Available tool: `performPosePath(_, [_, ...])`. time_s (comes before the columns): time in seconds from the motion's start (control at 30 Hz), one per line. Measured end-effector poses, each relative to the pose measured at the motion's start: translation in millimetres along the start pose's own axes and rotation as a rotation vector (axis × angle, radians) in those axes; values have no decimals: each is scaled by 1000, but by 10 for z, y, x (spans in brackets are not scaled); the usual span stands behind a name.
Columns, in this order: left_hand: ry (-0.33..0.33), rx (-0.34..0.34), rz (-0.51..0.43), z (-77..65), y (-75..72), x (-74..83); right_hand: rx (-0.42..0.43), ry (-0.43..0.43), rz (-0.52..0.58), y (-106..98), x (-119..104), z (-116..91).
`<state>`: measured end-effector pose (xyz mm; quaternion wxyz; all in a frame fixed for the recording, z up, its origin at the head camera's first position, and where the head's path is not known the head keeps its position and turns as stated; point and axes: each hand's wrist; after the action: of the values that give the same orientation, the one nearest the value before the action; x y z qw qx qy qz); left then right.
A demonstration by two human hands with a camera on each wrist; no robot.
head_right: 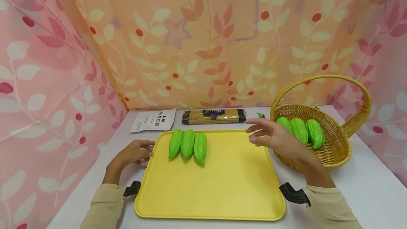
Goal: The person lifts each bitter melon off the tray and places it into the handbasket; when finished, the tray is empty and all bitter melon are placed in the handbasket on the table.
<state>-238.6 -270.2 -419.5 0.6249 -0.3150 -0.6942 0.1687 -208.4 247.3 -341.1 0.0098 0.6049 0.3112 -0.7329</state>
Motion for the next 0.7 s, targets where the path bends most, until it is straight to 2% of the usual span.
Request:
performPosePath(0.17, [4,0,-13,11,0,-7,-83,39,39,231,16,208])
performPosePath(0.37, [-8,6,-16,2,6,-6,-129,77,66,477,45,422])
performPosePath(0.7, [14,0,-14,-11,-5,-2,-193,145,27,842,138,675])
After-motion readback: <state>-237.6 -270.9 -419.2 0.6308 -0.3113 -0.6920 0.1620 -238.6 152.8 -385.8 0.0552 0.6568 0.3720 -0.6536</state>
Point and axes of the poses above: each hand's wrist, its own z-axis towards the middle knuckle, its own y-axis out of the palm, x = y × z, and after that the axes turned 6 degrees about y, right-handed
